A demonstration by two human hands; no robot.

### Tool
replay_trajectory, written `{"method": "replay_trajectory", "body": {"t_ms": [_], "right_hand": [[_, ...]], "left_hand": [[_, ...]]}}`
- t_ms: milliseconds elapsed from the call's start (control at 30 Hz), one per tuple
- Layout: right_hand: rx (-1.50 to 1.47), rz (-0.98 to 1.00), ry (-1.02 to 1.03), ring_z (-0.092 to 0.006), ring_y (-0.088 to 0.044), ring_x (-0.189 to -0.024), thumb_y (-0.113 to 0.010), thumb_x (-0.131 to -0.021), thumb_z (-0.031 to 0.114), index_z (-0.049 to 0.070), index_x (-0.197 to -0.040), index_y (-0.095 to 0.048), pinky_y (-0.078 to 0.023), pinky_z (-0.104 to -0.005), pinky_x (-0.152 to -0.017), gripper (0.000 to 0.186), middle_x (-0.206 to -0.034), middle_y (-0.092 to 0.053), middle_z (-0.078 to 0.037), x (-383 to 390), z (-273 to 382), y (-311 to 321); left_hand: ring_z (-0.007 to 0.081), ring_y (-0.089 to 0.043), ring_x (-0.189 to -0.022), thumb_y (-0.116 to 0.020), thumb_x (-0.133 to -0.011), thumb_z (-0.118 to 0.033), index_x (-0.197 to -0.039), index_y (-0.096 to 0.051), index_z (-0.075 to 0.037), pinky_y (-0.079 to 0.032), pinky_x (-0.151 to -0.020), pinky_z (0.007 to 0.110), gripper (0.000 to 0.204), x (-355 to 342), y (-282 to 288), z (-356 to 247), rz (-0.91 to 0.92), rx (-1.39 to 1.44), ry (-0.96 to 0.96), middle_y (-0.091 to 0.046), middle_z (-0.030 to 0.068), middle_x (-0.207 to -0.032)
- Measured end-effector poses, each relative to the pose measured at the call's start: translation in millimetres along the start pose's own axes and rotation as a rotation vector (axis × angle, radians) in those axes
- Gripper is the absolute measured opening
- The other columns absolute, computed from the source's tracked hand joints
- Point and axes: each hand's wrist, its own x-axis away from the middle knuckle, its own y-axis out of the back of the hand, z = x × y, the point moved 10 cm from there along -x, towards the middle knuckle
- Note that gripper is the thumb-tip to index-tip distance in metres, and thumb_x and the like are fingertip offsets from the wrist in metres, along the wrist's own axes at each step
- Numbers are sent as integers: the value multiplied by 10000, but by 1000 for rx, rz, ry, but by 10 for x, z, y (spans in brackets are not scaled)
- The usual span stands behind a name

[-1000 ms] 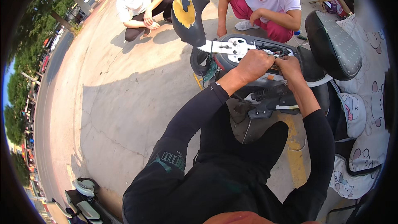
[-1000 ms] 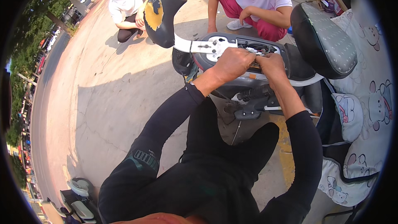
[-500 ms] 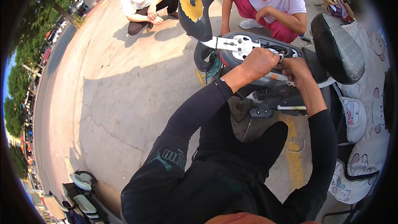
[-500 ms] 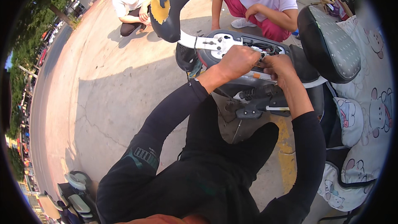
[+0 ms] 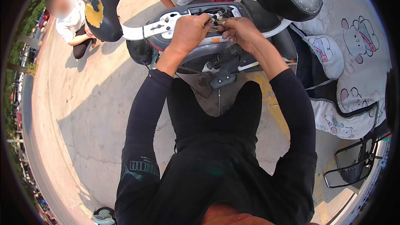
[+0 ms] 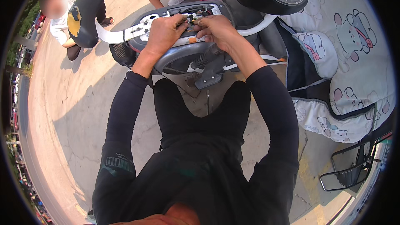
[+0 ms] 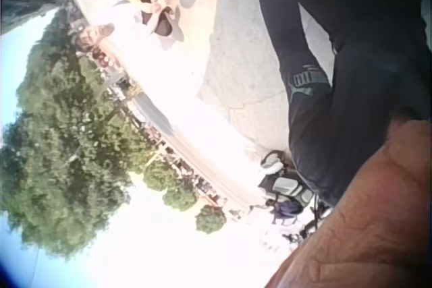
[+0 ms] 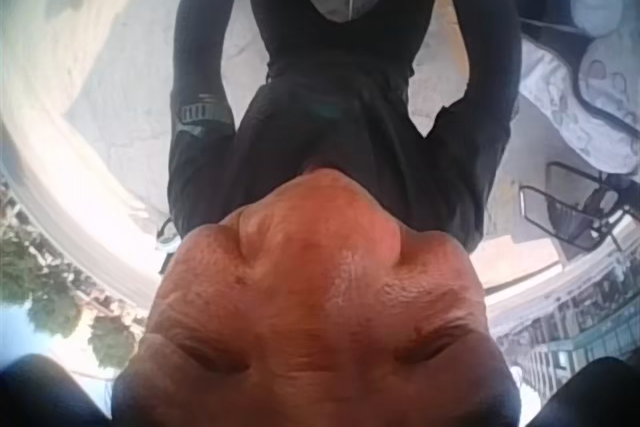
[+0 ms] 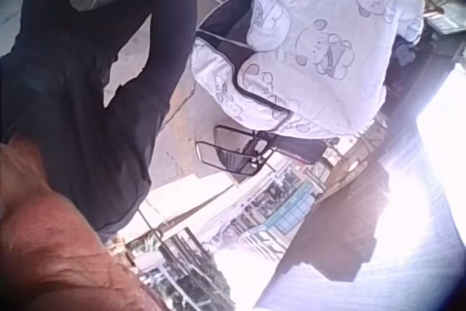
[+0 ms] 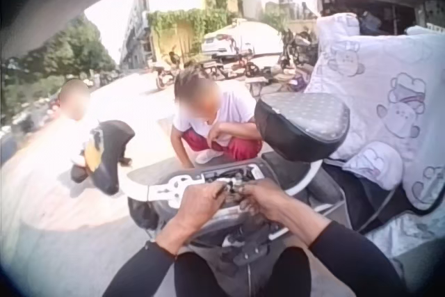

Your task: The person retrieves a tool from a cluttered workbench, then moves to a white scooter. They remove the seat to access the internal wiring and proceed to connect and adjust wires within the compartment.

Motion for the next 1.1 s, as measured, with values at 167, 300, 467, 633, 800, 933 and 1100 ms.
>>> {"method": "replay_trajectory", "body": {"t_ms": [167,300,467,633,800,933,1100], "right_hand": [[97,-91,5,-123,-676,-653,-682,-915,157,12,-1000,-688,-427,-248,-502,169,-869,-723,-72,14,91,-79],[201,-102,-11,-112,-679,-642,-700,-897,160,13,-953,-697,-402,-243,-490,157,-844,-743,-62,-115,113,-42],[277,-79,-79,-103,-680,-639,-688,-878,153,15,-928,-695,-369,-246,-479,146,-850,-748,-63,-187,138,-130],[338,-203,4,-113,-634,-540,-687,-848,214,0,-839,-691,-328,-247,-412,214,-749,-698,-67,-142,176,26],[342,-166,77,-104,-582,-491,-671,-837,195,9,-803,-660,-320,-253,-398,190,-682,-647,-43,-210,121,69],[282,-260,112,-110,-547,-430,-672,-833,173,6,-789,-650,-317,-263,-381,174,-631,-619,-43,-118,173,-62],[272,-248,320,-98,-525,-471,-664,-894,129,1,-787,-647,-384,-262,-432,167,-640,-590,-24,-70,225,-45]], "left_hand": [[316,-685,-659,-730,-837,-185,-801,-638,-74,-529,-586,423,149,9,-26,-23,29,-37,-9,-662,122,-666],[318,-684,-659,-724,-838,-170,-786,-626,-75,-528,-578,420,147,-6,-59,-47,25,-81,-50,-660,121,-665],[313,-690,-657,-694,-853,-161,-780,-630,-70,-530,-566,414,133,53,21,-31,41,-91,-45,-670,126,-682],[319,-689,-672,-732,-796,-136,-770,-622,-62,-531,-585,414,135,11,-102,-83,34,-114,-65,-667,123,-680],[340,-684,-678,-717,-800,-136,-838,-664,-55,-530,-612,448,104,115,-159,-17,54,10,21,-662,133,-678],[350,-691,-717,-694,-822,-123,-942,-706,-50,-535,-638,454,141,2,65,-2,61,52,83,-679,157,-715],[374,-705,-810,-547,-957,-450,-1032,-718,-48,-539,-744,457,443,-63,-246,343,236,291,405,-725,177,-841]]}}
